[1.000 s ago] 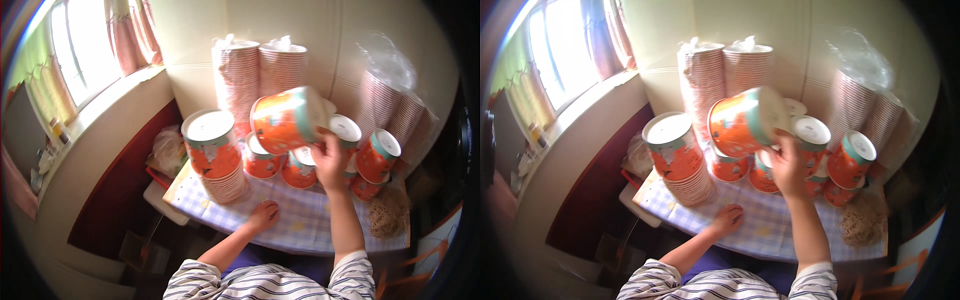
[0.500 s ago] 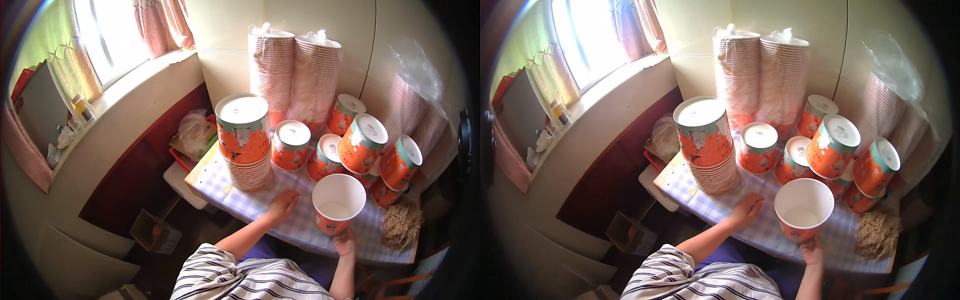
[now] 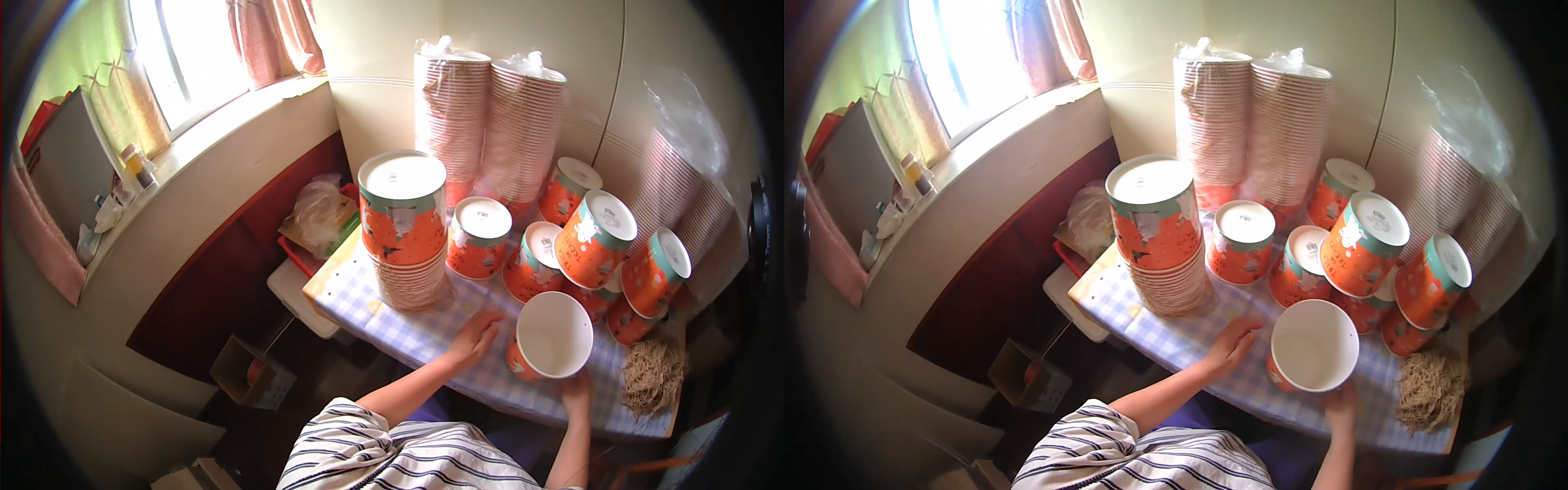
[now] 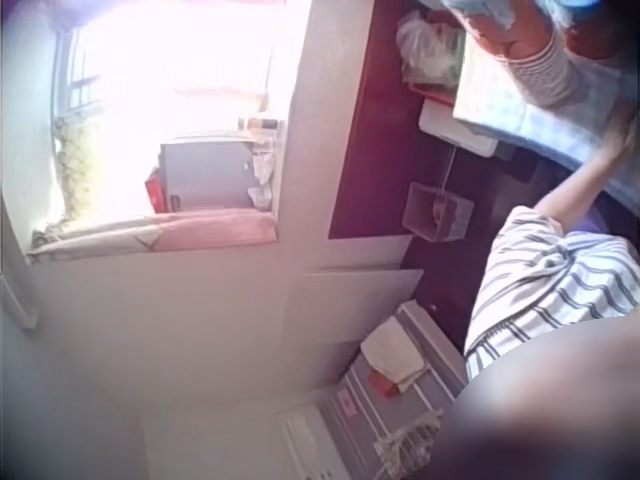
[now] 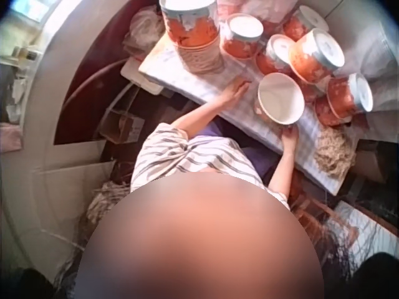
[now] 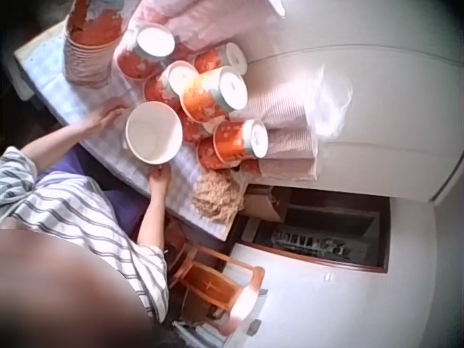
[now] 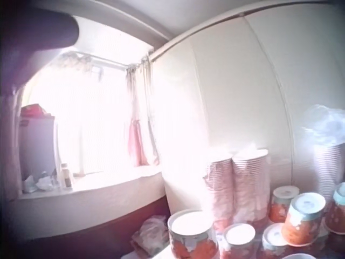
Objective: Attaching plastic handles to paper buckets.
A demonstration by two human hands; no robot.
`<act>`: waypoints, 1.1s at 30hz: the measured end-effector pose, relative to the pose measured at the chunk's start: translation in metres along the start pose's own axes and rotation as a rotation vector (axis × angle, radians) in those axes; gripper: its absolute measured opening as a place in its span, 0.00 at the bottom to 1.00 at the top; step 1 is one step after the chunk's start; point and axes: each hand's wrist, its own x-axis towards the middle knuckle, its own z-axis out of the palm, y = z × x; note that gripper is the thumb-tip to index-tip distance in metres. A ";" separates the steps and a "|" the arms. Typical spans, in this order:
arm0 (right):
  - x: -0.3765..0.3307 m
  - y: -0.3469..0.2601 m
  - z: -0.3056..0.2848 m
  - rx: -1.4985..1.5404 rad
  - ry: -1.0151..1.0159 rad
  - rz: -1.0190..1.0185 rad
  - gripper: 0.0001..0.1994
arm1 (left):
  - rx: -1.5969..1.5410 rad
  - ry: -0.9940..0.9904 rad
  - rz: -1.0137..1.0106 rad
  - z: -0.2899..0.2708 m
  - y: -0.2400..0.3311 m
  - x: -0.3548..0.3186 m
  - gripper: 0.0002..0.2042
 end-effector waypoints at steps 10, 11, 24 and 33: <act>-0.018 -0.036 -0.015 -0.307 0.125 -0.280 0.12 | 0.112 -0.006 -0.048 -0.009 0.001 -0.001 0.11; -0.018 -0.029 -0.021 -0.247 0.180 -0.272 0.12 | 0.100 -0.025 -0.050 -0.005 -0.002 0.001 0.10; -0.012 0.026 -0.130 -0.455 0.547 -0.010 0.11 | 0.149 -0.036 0.022 0.003 -0.008 0.002 0.09; 0.004 0.018 -0.153 -0.663 0.363 -0.010 0.05 | 0.103 -0.036 -0.019 0.003 -0.013 0.002 0.10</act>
